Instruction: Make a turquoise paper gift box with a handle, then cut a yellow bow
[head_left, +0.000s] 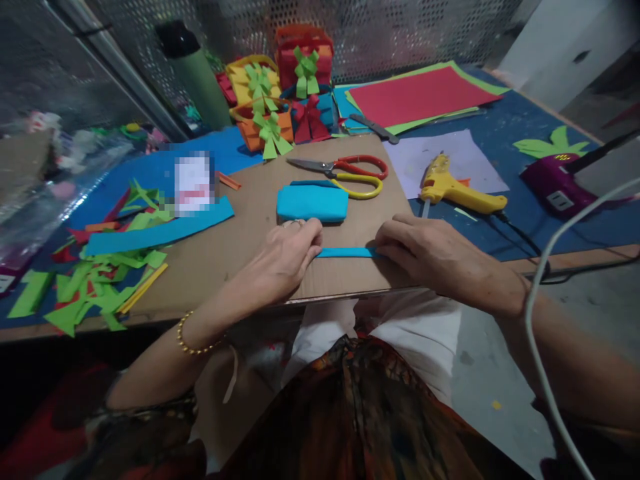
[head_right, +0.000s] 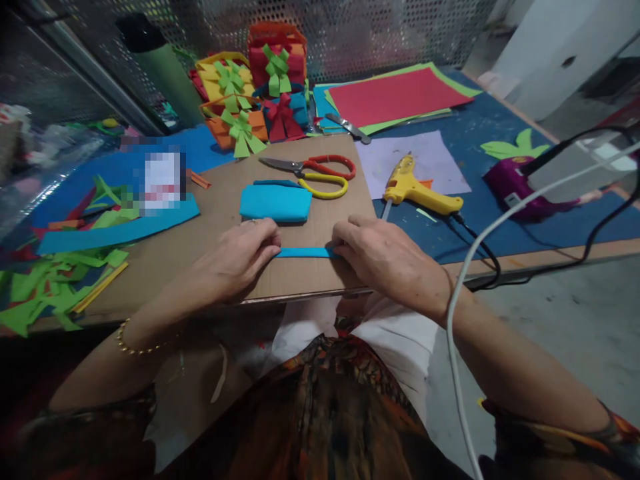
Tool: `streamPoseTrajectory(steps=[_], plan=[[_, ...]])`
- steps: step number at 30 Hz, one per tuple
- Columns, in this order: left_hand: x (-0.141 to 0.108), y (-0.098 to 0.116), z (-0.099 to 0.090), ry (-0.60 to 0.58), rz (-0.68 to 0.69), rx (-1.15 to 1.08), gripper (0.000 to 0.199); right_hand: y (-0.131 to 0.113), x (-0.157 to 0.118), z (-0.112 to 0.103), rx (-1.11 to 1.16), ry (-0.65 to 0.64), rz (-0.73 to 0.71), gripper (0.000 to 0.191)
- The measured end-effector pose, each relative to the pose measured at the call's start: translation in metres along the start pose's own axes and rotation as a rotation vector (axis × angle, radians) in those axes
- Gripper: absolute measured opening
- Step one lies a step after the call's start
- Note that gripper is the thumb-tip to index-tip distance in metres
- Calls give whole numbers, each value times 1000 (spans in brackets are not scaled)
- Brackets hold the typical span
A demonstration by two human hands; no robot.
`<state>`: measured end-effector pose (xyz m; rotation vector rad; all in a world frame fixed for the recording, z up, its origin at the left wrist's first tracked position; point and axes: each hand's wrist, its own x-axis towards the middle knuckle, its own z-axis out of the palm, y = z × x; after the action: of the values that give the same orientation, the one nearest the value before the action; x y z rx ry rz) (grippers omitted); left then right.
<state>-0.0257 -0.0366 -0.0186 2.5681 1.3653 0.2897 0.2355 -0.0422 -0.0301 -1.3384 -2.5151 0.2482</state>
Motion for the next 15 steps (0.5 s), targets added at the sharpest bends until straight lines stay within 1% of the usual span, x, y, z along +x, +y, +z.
streamPoseTrajectory(steps=[6,8,12,15], plan=[[-2,-3,6,74,79,96,22,2,3,0,-58,-25,22,25],[-2,-4,9,98,107,125,25,3,3,2,-74,-8,13,26],[-3,-5,13,113,162,290,32,4,3,6,-103,11,12,22],[-5,-4,13,101,248,419,39,3,3,6,-143,-9,38,20]])
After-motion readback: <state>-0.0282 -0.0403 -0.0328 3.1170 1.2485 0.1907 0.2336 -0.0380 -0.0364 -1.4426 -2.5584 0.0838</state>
